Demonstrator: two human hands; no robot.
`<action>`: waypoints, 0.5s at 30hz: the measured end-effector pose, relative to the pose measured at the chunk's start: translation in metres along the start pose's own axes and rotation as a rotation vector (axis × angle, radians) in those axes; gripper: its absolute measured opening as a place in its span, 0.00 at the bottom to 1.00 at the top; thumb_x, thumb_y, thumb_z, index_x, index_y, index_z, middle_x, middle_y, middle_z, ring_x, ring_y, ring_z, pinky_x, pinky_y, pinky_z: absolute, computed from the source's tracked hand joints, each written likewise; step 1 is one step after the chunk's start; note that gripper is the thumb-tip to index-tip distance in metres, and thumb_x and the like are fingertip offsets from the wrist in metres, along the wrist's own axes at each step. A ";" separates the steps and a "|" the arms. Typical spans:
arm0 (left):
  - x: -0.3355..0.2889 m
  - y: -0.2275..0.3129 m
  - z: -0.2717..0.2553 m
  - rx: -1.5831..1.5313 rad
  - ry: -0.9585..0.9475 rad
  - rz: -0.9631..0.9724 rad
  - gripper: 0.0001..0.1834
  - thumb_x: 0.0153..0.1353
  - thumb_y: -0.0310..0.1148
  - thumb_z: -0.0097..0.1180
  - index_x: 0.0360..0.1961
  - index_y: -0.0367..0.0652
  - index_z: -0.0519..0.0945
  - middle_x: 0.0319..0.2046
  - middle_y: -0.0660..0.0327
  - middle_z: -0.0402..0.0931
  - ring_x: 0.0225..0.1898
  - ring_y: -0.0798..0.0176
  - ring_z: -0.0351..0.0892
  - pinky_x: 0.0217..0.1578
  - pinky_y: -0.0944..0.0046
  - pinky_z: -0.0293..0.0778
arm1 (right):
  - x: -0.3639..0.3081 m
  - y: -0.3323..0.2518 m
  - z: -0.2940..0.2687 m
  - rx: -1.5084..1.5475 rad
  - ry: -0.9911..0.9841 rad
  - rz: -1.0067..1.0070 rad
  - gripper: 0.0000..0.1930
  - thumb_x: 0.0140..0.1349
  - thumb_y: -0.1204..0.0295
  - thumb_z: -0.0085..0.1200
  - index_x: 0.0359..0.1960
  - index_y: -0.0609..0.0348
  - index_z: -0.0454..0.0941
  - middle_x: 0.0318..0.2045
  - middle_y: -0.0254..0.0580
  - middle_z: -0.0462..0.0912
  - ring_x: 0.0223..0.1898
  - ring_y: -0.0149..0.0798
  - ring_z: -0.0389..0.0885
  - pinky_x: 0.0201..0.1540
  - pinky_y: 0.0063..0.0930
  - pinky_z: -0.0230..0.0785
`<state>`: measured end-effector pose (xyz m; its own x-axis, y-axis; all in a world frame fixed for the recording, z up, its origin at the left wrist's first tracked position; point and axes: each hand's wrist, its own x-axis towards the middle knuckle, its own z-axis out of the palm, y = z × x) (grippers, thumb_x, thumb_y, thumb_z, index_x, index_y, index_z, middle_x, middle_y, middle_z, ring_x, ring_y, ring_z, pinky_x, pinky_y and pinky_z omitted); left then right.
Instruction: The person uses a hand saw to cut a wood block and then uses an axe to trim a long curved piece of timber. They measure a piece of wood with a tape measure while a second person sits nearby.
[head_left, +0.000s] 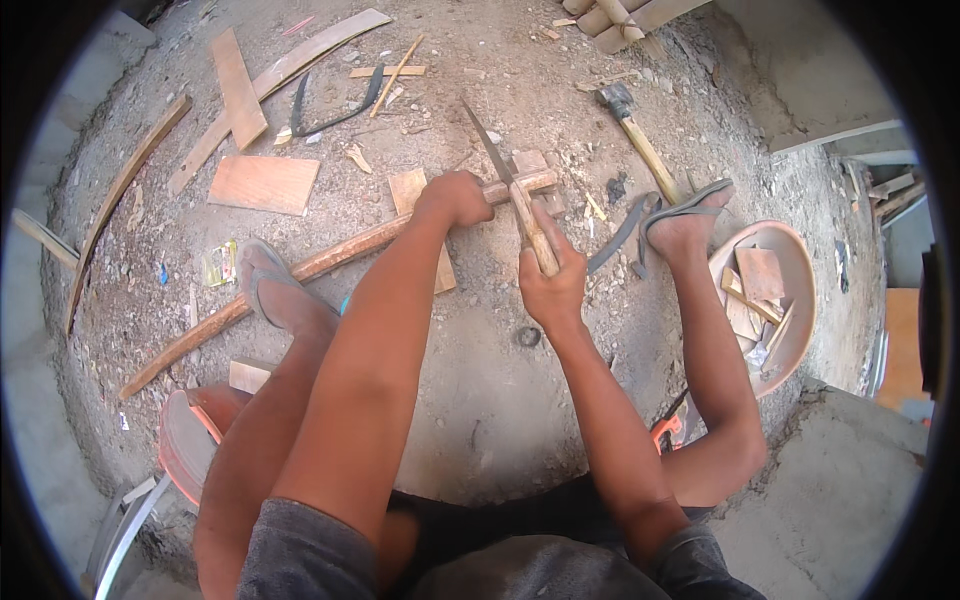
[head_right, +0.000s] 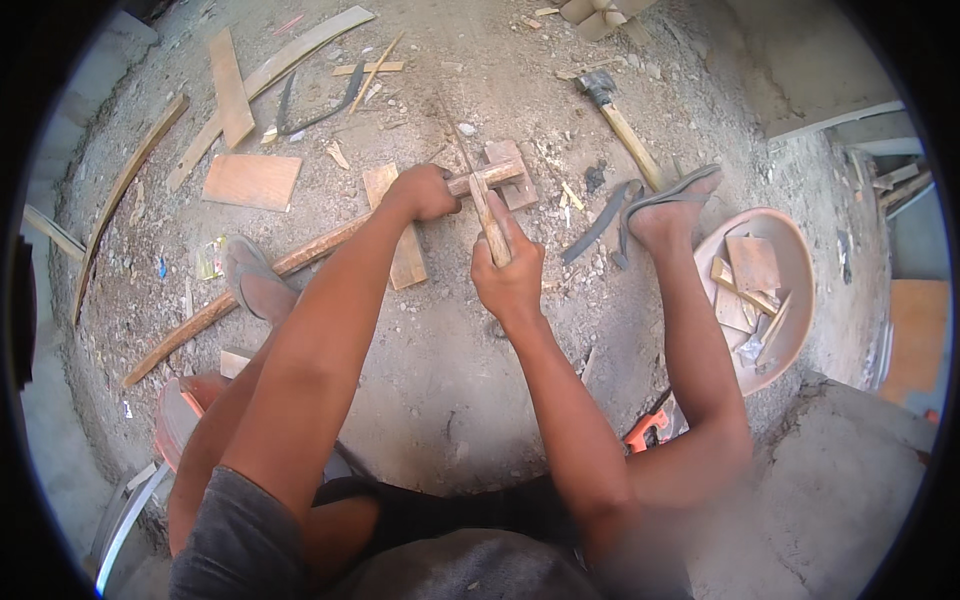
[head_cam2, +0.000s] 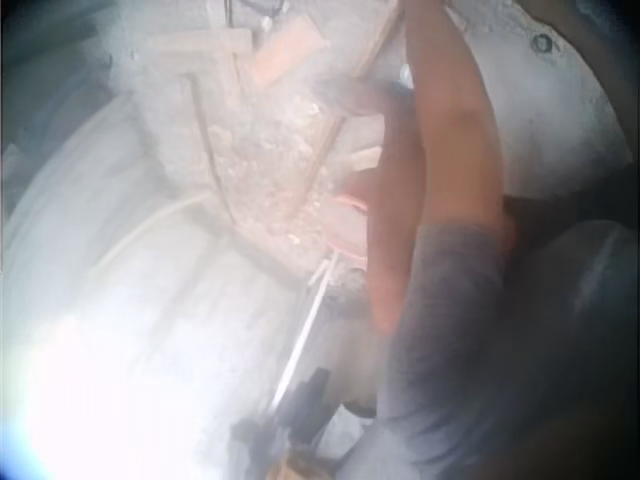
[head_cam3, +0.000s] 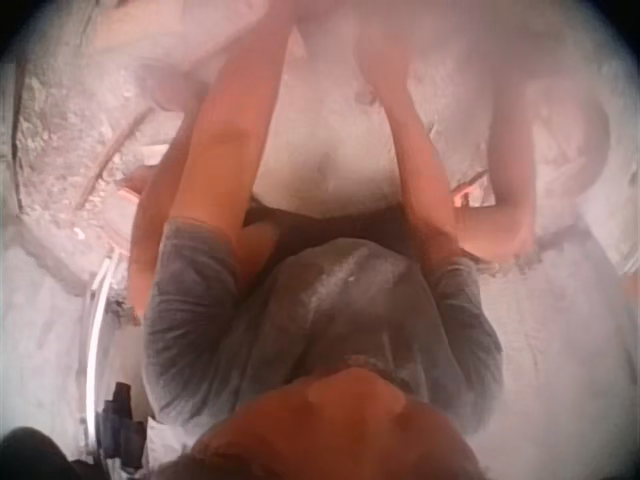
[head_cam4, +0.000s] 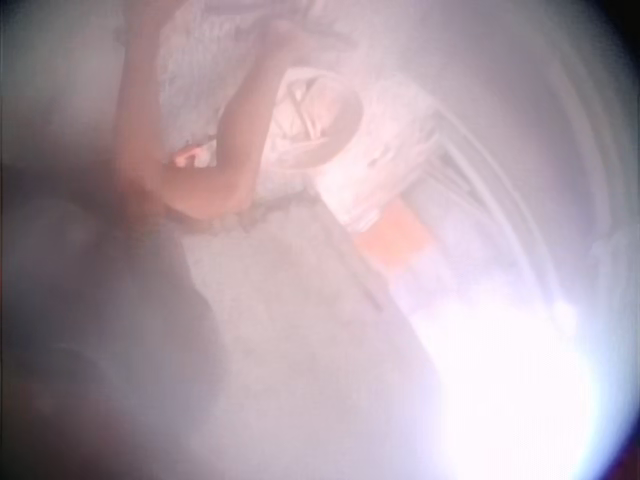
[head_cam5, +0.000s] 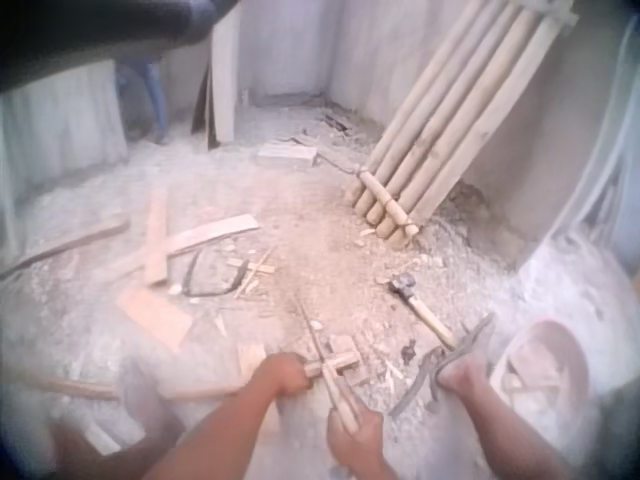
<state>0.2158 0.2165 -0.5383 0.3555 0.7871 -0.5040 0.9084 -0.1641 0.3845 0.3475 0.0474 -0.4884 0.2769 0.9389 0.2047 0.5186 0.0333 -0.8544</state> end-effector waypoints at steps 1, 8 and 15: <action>0.003 -0.003 -0.005 0.005 -0.009 0.010 0.28 0.46 0.44 0.64 0.49 0.41 0.86 0.48 0.44 0.85 0.52 0.43 0.84 0.55 0.52 0.79 | -0.002 -0.002 -0.001 0.003 0.013 -0.021 0.31 0.61 0.80 0.53 0.69 0.56 0.74 0.30 0.46 0.88 0.27 0.22 0.81 0.33 0.24 0.75; -0.009 -0.019 -0.003 0.010 -0.012 -0.068 0.33 0.46 0.43 0.63 0.57 0.46 0.83 0.52 0.47 0.83 0.54 0.45 0.83 0.56 0.53 0.79 | -0.138 -0.082 -0.106 -0.015 -0.094 0.107 0.29 0.59 0.85 0.51 0.66 0.65 0.74 0.46 0.55 0.89 0.33 0.27 0.87 0.37 0.22 0.78; -0.012 0.010 -0.004 -0.017 0.011 -0.045 0.34 0.47 0.43 0.63 0.58 0.45 0.83 0.53 0.46 0.83 0.55 0.46 0.83 0.57 0.53 0.79 | 0.016 0.001 0.011 0.035 0.038 0.023 0.29 0.60 0.80 0.53 0.67 0.59 0.75 0.30 0.51 0.85 0.25 0.28 0.80 0.32 0.27 0.75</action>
<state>0.2202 0.2082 -0.5252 0.3117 0.8002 -0.5123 0.9196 -0.1185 0.3745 0.3436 0.0659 -0.4909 0.3194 0.9257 0.2027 0.4836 0.0247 -0.8749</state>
